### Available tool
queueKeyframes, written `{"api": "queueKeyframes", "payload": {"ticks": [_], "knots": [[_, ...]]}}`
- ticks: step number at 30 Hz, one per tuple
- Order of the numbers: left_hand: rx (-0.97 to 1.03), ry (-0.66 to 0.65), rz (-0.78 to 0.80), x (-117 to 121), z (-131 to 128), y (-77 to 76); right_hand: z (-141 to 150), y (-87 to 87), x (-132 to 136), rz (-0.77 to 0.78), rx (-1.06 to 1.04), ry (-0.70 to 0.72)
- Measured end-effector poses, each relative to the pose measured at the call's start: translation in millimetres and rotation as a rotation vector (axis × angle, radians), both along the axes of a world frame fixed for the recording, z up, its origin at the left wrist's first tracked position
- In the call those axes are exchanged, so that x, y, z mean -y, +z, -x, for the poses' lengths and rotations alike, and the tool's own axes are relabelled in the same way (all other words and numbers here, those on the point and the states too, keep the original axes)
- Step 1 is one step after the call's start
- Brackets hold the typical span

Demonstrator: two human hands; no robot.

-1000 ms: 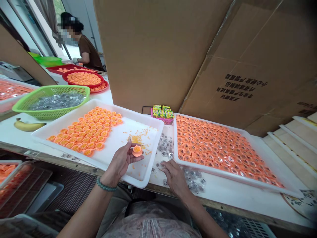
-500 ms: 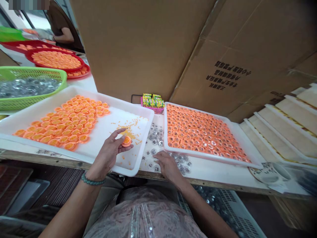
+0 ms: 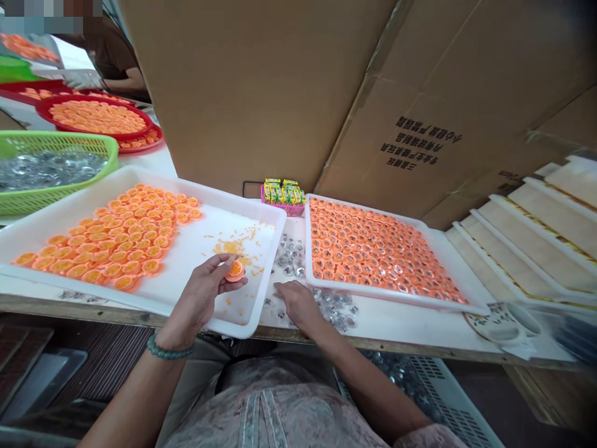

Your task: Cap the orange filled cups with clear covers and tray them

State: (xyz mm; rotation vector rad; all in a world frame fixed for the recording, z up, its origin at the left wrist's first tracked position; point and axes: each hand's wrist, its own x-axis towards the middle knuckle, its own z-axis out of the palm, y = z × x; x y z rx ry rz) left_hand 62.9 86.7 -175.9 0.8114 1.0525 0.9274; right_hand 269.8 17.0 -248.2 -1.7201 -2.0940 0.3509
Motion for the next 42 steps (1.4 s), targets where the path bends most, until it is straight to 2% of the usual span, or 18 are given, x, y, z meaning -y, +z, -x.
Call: {"api": "queueKeyframes", "payload": {"ticks": [2, 4, 6, 9, 12, 18, 24, 31, 38, 42], "knots": [[-0.005, -0.003, 0.010, 0, 0, 0.0, -2, 5.0, 1, 0.006, -0.309, -0.166], [-0.009, -0.003, 0.005, 0, 0, -0.7, -2, 15.9, 1, 0.042, -0.654, -0.267], [-0.014, -0.004, 0.002, 1, 0, -1.2, 1, 30.6, -1, 0.104, -0.931, -0.281], [-0.015, -0.014, 0.000, 2, -1, -0.2, 8, 51.9, -4, 0.184, -1.129, -0.225], [0.001, -0.020, -0.012, 2, -2, 2.1, 15, 63.2, -9, 0.169, -1.149, -0.181], [0.045, -0.021, -0.008, 3, -1, 2.3, 27, 66.0, -20, 0.098, -1.135, -0.175], [0.162, -0.081, -0.003, 3, 1, 0.6, 37, 76.8, -40, 0.136, -1.061, -0.122], [0.143, -0.105, -0.010, 3, -1, 6.6, 53, 79.0, -61, 0.252, -1.062, -0.056], [0.088, -0.101, -0.064, 4, -3, 1.9, 62, 83.1, -65, 0.214, -0.985, -0.108], [0.086, -0.079, -0.061, 5, -3, -0.3, 67, 82.5, -61, 0.138, -0.942, -0.129]]}}
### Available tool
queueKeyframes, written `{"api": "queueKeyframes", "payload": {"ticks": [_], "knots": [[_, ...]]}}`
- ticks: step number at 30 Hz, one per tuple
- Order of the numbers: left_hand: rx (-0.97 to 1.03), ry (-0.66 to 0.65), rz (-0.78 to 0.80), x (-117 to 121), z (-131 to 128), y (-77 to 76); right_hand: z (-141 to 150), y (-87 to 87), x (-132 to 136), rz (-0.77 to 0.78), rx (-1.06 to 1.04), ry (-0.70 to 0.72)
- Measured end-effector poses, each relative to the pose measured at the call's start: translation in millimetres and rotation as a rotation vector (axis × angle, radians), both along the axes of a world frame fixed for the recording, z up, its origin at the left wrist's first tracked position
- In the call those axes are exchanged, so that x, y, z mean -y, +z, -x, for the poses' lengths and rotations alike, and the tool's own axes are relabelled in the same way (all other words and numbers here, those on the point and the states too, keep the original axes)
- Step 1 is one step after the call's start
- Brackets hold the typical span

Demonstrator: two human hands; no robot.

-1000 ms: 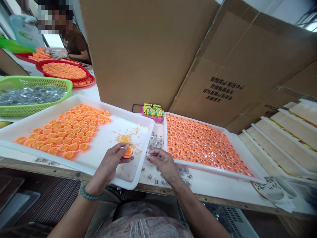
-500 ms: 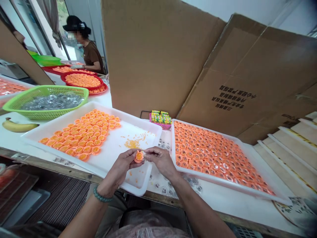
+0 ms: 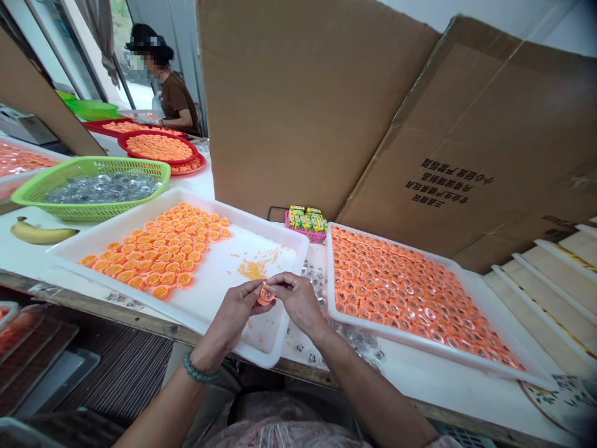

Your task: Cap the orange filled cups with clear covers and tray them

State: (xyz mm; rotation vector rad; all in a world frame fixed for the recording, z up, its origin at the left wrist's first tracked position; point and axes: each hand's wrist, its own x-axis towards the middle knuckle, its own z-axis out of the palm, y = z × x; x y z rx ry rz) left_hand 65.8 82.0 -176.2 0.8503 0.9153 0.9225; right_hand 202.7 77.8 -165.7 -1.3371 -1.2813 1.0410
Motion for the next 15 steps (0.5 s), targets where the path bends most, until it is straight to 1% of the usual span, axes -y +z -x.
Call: {"api": "queueKeyframes", "payload": {"ticks": [3, 7, 10, 15], "knots": [[0.008, 0.005, -0.020, 1, 1, 0.2, 4, -5.1, 3, -0.021, -0.016, -0.023], [0.031, -0.013, -0.071, 3, 3, 3.0, 3, -11.2, 5, -0.028, -0.102, 0.008], [0.031, -0.022, -0.102, 4, 5, 4.6, -2, -11.0, 5, -0.015, -0.130, 0.017], [0.125, -0.061, -0.125, 5, 6, 2.8, -5, -6.8, 6, 0.017, -0.163, 0.054]]}}
